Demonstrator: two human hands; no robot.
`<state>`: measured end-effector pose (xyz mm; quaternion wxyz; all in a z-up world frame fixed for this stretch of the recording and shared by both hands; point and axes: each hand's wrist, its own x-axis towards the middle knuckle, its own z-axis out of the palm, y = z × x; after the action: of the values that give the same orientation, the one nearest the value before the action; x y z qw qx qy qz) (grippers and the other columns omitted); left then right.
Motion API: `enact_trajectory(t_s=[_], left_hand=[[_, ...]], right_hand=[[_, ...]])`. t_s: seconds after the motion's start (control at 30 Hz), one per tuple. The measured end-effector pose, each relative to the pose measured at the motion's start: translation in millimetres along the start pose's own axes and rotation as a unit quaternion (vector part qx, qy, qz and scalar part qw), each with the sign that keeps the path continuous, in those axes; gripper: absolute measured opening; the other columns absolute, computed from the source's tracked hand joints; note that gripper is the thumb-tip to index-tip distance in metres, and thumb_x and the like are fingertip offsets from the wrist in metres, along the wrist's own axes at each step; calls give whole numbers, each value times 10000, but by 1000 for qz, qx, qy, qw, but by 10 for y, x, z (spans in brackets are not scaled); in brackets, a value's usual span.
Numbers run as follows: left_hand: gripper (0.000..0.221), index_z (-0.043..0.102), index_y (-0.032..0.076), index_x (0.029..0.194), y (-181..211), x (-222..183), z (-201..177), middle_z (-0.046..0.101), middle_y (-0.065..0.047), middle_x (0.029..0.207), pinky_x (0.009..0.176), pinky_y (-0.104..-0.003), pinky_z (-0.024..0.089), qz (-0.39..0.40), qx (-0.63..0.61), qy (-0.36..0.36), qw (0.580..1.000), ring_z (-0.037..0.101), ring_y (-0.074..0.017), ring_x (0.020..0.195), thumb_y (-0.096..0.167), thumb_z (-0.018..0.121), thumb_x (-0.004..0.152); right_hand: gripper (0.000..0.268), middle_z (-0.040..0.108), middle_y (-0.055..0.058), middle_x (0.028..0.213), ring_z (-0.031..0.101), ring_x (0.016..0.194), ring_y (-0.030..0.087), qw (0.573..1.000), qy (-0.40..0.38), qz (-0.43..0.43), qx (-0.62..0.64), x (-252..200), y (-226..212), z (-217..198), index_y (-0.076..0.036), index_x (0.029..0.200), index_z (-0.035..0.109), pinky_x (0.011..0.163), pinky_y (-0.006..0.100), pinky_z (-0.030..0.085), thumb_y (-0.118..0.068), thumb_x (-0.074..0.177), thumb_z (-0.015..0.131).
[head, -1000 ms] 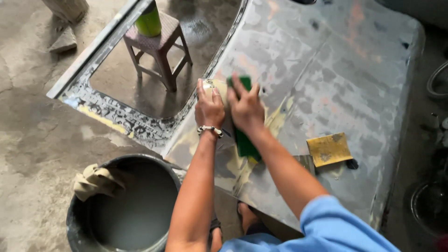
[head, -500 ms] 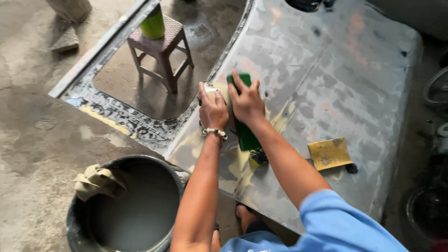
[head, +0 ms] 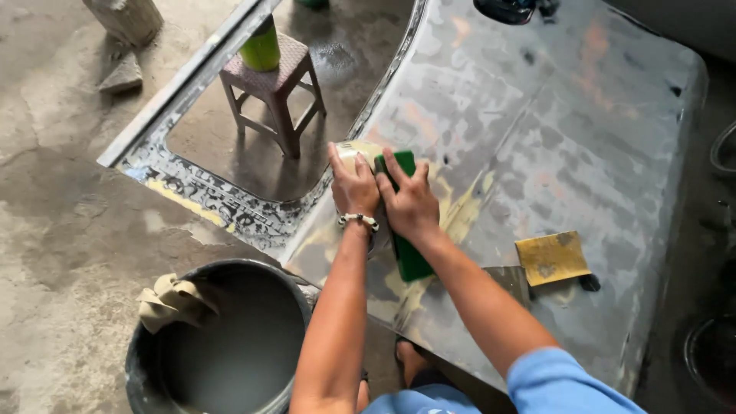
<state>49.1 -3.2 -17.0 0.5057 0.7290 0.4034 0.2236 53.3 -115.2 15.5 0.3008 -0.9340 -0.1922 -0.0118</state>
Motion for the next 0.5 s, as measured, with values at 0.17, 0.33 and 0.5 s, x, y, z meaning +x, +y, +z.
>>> enact_trajectory(t_s=[0.17,0.33,0.5], left_hand=[[663,341,192,1575,-96,-42,38,695,-280,1199,823,-553,535,43,-16,35,998,678,-494,1035,384,573,985],[672,352,206,1561,-114,25,-46,704,-256,1200,804,-555,533,23,-4,16,1000,682,-489,1018,389,583,957],[649,370,165,1550,-135,-15,19,697,-270,1225,817,-532,555,82,-39,33,995,695,-478,1037,379,575,973]], right_hand=[[561,446,313,1392,609,1138,533,996,6,84,29,288,-127,-91,-397,1519,506,960,548,523,-543,977,510],[583,400,361,1377,579,1177,551,998,37,-48,30,243,-8,107,-338,1507,533,944,543,512,-529,957,562],[537,402,329,1421,587,1159,539,997,15,65,27,188,-118,-7,-369,1495,529,957,544,509,-522,980,523]])
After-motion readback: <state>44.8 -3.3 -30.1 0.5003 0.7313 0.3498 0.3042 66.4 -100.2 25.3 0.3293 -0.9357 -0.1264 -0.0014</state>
